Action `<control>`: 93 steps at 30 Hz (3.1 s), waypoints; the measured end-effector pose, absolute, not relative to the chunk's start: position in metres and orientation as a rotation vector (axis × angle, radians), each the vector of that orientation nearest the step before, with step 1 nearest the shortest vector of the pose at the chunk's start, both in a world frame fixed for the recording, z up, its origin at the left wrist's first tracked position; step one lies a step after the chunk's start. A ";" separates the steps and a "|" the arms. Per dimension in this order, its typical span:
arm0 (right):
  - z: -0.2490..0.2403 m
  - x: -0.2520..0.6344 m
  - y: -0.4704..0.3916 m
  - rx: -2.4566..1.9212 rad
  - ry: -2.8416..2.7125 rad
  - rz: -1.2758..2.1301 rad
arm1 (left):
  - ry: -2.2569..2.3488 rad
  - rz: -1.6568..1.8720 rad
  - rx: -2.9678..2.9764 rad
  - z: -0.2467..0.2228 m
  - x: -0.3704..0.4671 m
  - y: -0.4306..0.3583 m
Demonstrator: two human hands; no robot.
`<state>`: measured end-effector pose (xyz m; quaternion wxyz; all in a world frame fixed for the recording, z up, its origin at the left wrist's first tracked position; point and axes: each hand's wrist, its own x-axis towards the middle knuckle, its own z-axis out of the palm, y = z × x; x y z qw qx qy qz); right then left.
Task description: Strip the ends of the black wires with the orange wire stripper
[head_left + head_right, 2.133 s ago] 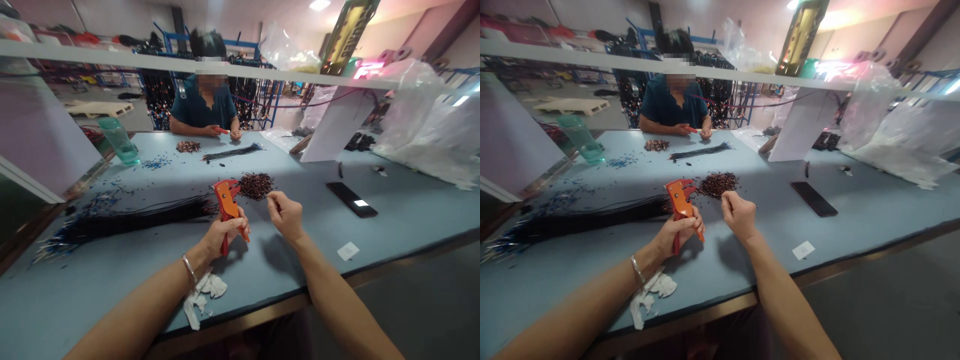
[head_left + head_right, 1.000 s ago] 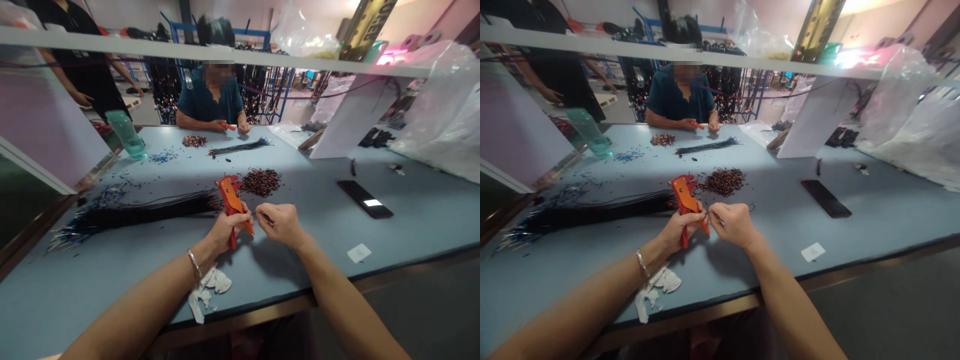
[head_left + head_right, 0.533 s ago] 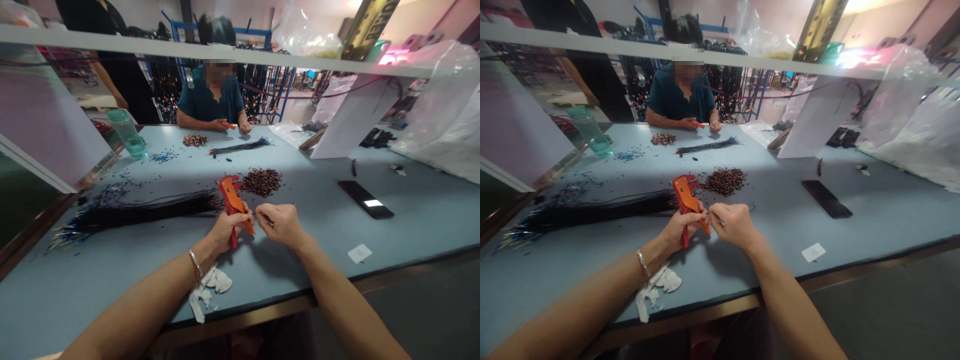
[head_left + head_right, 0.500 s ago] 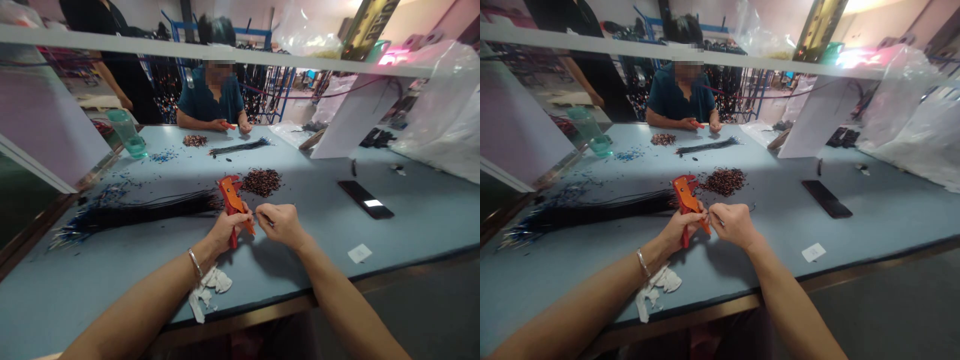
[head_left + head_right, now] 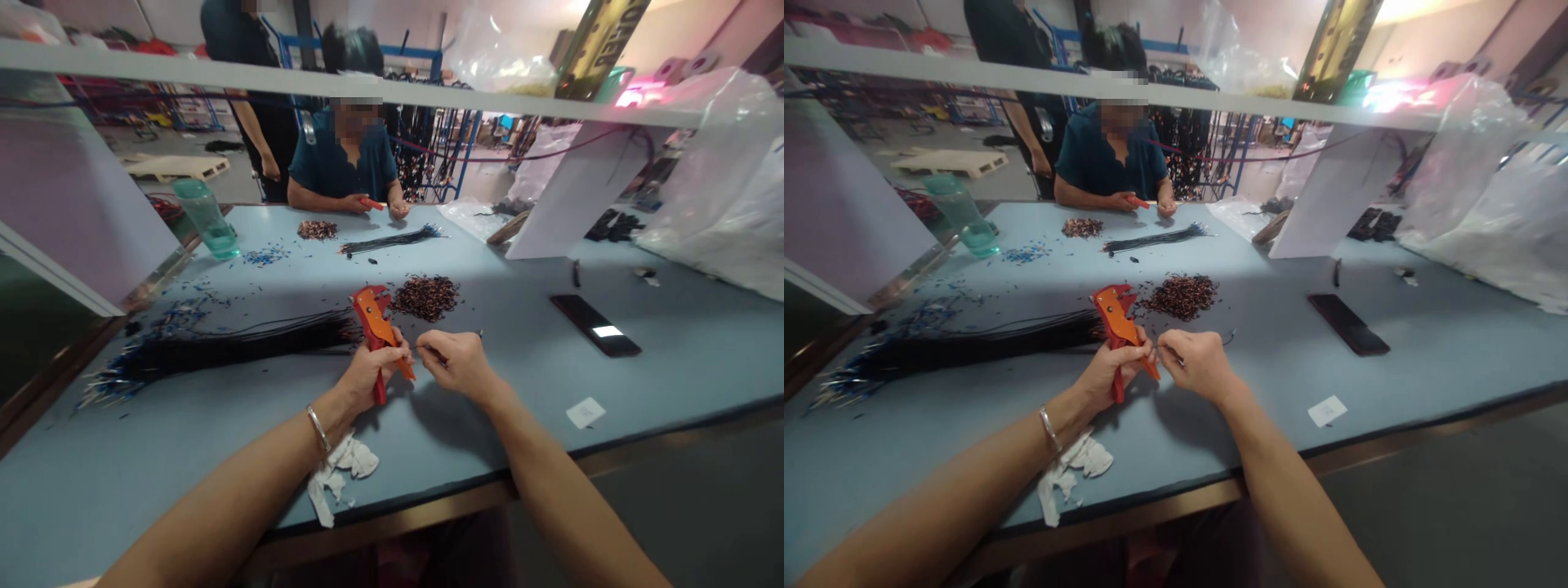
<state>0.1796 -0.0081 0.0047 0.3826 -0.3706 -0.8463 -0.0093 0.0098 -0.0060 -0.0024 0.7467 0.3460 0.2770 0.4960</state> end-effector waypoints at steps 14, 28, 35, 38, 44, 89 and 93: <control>0.016 0.181 -0.005 -1.200 -1.646 0.709 | 0.908 1.280 1.947 -0.008 0.005 -0.015; 0.015 0.191 -0.009 -0.951 -1.553 1.380 | 1.362 1.052 2.716 -0.011 0.006 -0.015; 0.012 0.191 -0.008 -0.967 -1.577 1.387 | 1.356 1.071 2.691 -0.013 0.006 -0.015; 0.012 0.190 -0.008 -0.973 -1.568 1.396 | 1.351 1.084 2.695 -0.013 0.006 -0.015; 0.016 0.188 -0.010 -0.972 -1.570 1.387 | 1.358 1.072 2.707 -0.012 0.006 -0.015; 0.019 0.190 -0.010 -0.982 -1.700 1.286 | 1.338 1.067 2.758 -0.013 0.005 -0.014; 0.017 0.190 -0.010 -0.968 -1.698 1.300 | 1.342 1.056 2.745 -0.012 0.005 -0.015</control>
